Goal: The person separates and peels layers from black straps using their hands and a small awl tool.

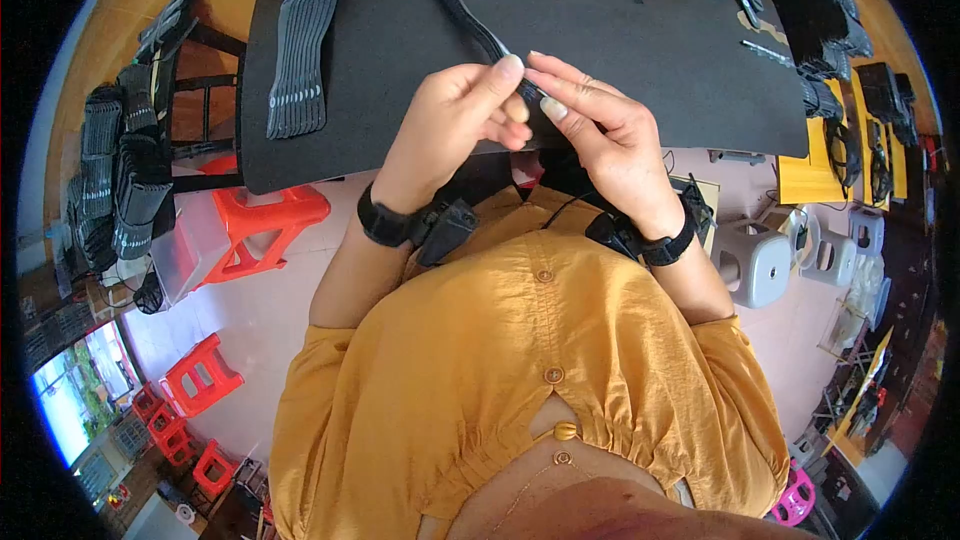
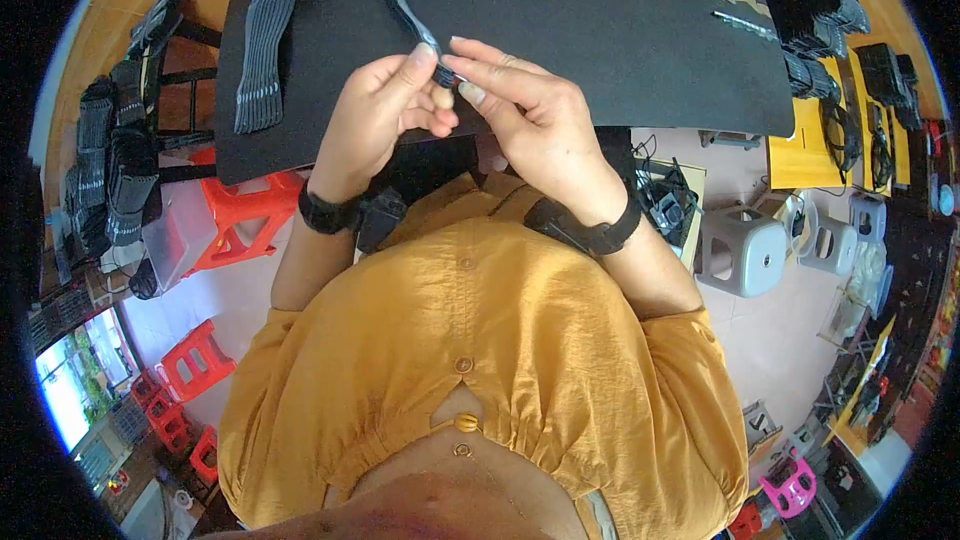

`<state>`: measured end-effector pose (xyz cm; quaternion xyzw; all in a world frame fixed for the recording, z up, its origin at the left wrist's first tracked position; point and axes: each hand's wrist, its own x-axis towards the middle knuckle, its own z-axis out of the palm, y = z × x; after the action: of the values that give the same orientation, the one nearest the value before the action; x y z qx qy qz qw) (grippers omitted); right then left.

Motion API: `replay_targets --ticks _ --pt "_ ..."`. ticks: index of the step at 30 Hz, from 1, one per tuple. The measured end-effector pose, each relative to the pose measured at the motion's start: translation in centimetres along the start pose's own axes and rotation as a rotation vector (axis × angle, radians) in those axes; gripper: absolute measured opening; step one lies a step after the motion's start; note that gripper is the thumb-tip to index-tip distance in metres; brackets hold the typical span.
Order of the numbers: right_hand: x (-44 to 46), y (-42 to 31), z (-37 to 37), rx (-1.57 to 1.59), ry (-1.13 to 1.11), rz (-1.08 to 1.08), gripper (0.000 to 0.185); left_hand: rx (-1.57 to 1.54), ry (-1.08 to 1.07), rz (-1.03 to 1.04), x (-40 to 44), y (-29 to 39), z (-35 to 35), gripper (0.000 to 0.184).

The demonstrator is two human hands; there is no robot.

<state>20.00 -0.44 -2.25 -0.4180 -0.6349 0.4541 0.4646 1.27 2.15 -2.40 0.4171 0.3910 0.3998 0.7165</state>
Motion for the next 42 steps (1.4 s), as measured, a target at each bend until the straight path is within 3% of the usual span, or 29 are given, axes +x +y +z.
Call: replay_targets --ticks 2,5,6,9,16,18,27,29,33,37,40,42 --pt "0.1 -0.3 0.0 -0.016 -0.001 -0.036 0.028 0.458 0.192 0.114 -0.8 0.4 0.7 0.040" --pt "0.3 0.2 0.2 -0.053 -0.012 -0.173 0.028 0.677 0.178 0.194 -1.8 1.3 1.3 0.039" --pt "0.3 0.4 0.3 -0.075 -0.019 -0.272 0.028 0.572 0.122 0.224 -1.9 1.3 1.3 0.036" --pt "0.3 0.0 0.2 -0.061 -0.042 -0.234 0.028 0.488 0.049 0.276 -2.0 1.0 1.2 0.032" --pt "-0.1 -0.4 0.3 -0.003 -0.007 -0.190 0.027 0.679 0.032 0.430 -2.0 0.6 0.6 0.026" --pt "-0.3 -1.8 -0.1 0.220 -0.064 0.228 0.027 0.676 0.031 0.433 -2.0 0.6 0.5 0.027" --pt "0.1 -0.9 -0.6 0.419 -0.165 0.286 0.027 0.573 0.029 0.390 -2.3 -0.1 0.1 0.028" --pt "0.7 -1.3 -1.2 0.512 -0.013 0.331 0.026 0.569 -0.022 0.403 -2.9 -0.2 -0.1 0.028" --pt "1.3 -0.8 -3.4 0.445 0.035 0.196 0.029 0.532 -0.078 0.383 -3.4 -0.7 -0.2 0.040" --pt "1.6 -1.4 -2.9 0.456 0.032 0.205 0.027 0.503 -0.120 0.430 -3.4 -0.2 0.4 0.039" --pt "1.7 -0.9 -0.3 0.349 0.104 0.066 0.032 0.553 -0.111 0.409 -3.3 0.1 1.3 0.036" --pt "1.8 -1.1 0.2 0.048 0.123 -0.079 0.025 0.677 -0.088 0.514 -3.0 0.2 1.8 0.035"
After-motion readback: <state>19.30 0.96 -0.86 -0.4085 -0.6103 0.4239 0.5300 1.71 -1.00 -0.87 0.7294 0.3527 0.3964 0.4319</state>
